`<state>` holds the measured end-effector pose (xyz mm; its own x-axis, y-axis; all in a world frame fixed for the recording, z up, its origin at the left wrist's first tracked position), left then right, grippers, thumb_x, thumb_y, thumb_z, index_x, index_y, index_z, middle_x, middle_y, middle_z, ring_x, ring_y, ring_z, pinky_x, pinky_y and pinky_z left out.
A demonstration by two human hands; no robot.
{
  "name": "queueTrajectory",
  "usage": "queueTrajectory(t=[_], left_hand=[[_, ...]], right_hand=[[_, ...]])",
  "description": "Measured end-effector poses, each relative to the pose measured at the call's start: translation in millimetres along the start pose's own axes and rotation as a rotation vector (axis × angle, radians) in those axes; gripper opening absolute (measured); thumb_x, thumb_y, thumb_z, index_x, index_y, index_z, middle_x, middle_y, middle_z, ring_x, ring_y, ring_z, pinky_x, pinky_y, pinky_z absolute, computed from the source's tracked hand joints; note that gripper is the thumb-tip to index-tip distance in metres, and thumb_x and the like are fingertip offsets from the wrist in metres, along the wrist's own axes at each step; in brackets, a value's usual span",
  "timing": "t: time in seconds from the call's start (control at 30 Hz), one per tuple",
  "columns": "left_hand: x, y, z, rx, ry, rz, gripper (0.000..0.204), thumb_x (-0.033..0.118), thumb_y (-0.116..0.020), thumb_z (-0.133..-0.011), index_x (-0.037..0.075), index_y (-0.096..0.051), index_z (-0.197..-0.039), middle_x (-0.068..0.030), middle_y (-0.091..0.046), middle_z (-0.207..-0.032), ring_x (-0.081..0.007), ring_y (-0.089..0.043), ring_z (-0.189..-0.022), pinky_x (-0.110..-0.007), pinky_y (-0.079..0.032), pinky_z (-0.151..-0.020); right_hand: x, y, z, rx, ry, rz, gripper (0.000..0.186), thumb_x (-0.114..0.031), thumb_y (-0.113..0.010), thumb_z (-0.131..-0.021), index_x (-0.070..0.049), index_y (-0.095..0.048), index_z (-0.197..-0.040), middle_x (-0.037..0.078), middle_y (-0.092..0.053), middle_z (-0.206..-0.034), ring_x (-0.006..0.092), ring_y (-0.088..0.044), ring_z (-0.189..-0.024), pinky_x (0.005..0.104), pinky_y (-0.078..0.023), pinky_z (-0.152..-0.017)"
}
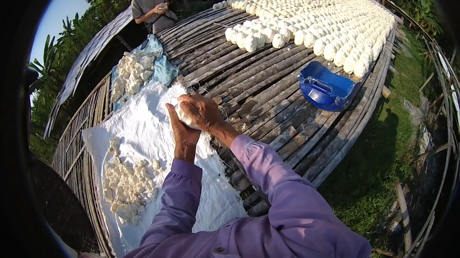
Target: The person repeatedly scoops portions of white dough from a cloth, rolls them into uniform balls between both hands, and places them in neat rows on a bamboo rack. The person also adjusts the cloth and a blue scoop during the process.
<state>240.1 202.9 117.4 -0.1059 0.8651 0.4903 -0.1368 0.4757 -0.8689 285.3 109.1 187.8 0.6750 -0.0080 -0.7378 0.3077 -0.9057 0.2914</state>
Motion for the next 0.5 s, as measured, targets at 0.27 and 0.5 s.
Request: queueTrajectory(t=[0.27,0.5], left_hand=[[-31.0,-4.4,-22.1,-0.086,0.1,-0.173,0.111,0.086,-0.041,-0.088,-0.008,-0.038,-0.148,-0.0215,-0.05,-0.149,-0.0338,-0.051,-0.135,-0.048,-0.039,-0.114],[-49.6,63.8,-43.3,-0.031,0.01,-1.093,0.089,0.066,-0.052,-0.097,0.007,-0.029,-0.159,-0.0229,-0.021,-0.166,-0.0383,-0.015,-0.155,-0.049,-0.014,-0.124]], right_hand=[[92.9,49.0,33.8,-0.114,-0.265,-0.283,0.094,-0.057,-0.074,-0.087,-0.011,-0.029,-0.155,0.018,-0.046,-0.143,0.0311,-0.047,-0.133,0.0434,-0.044,-0.108],[203.1,123.7,38.9,0.097,-0.718,-1.066,0.077,-0.039,-0.077,-0.089,-0.017,-0.033,-0.148,0.015,-0.052,-0.135,0.0367,-0.063,-0.116,0.0554,-0.062,-0.08]])
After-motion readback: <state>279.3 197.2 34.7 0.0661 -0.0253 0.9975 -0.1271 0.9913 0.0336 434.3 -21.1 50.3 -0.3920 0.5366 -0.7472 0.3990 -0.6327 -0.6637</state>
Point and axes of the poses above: each hand's wrist, its own z-axis away from the middle knuckle, its own y-axis out of the back of the hand, x = y × z, the point moved 5 cm from there along -z, towards the middle knuckle
